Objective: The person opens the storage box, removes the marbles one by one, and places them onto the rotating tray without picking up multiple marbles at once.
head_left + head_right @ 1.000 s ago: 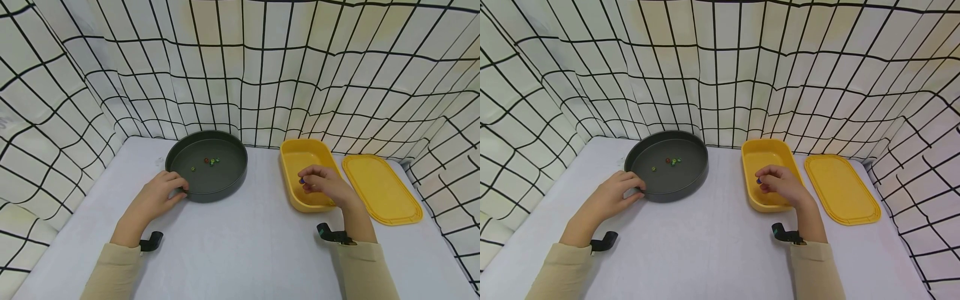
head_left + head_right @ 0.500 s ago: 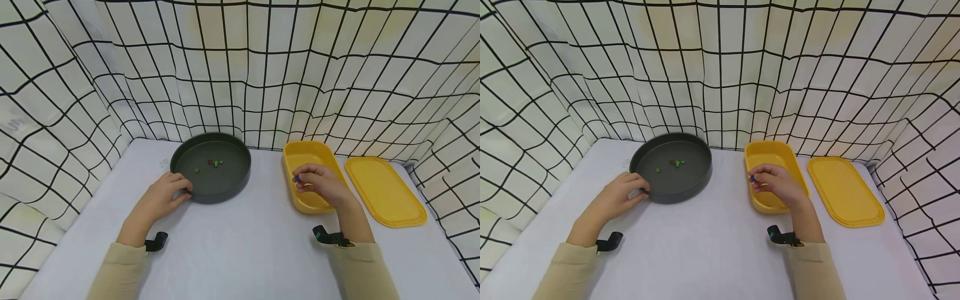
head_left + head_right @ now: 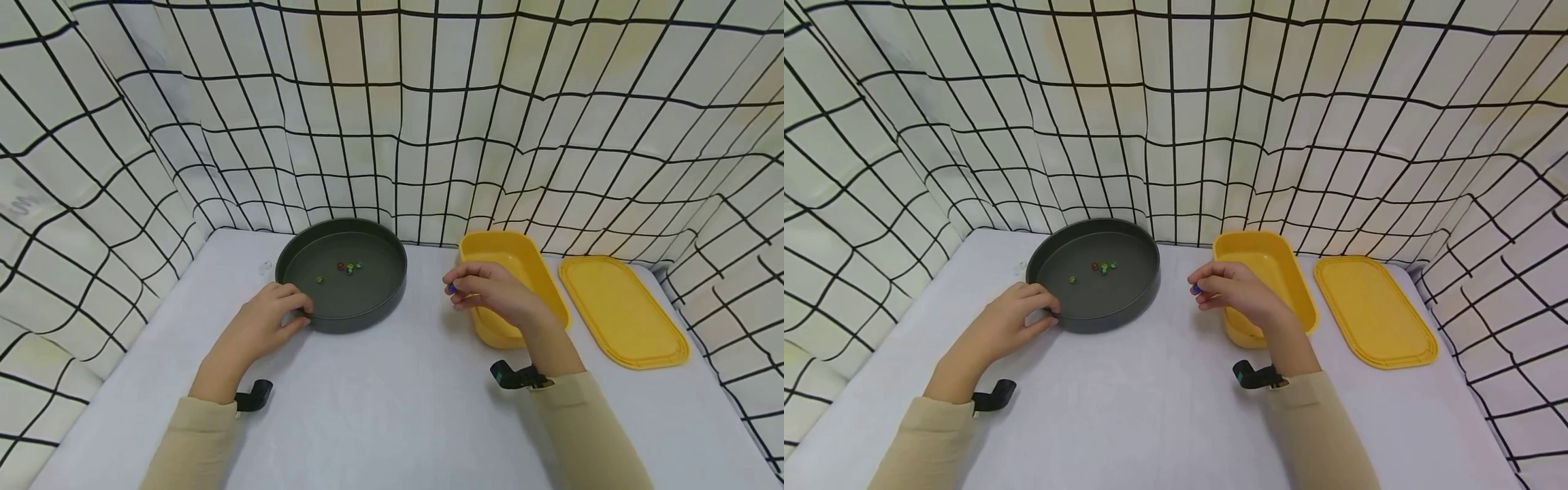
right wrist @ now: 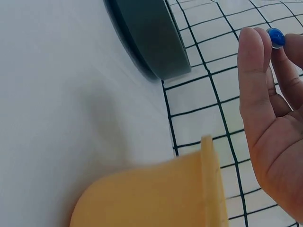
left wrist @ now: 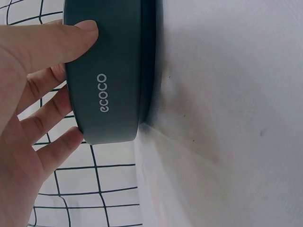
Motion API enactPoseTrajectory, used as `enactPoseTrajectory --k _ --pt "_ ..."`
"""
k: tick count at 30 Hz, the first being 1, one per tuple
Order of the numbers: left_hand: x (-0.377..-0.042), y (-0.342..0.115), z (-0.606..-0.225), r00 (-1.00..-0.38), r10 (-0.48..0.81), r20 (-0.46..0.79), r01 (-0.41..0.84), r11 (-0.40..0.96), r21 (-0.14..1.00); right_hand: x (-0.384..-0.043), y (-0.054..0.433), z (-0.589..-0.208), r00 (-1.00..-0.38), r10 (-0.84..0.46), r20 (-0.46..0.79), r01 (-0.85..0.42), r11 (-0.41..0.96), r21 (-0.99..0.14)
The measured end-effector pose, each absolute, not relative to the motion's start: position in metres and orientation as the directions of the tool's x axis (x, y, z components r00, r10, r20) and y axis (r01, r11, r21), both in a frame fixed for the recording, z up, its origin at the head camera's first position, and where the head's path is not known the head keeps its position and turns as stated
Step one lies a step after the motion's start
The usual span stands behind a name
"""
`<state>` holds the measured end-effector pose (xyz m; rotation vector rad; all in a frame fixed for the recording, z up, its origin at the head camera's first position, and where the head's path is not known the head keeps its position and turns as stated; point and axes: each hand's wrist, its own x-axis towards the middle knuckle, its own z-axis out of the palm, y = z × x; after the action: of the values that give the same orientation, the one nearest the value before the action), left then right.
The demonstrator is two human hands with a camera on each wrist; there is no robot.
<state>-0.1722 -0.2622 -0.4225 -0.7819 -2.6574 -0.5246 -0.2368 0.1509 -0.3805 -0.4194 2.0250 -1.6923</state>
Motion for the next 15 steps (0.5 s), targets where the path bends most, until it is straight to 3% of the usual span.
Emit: enactPoseTrajectory --k 15 --pt "-0.172 -0.264 -0.422 -0.793 0.451 0.410 0.575 0.777 0.256 -0.259 0.092 -0.360 -0.788 -0.580 -0.206 0.019 0.311 -0.950"
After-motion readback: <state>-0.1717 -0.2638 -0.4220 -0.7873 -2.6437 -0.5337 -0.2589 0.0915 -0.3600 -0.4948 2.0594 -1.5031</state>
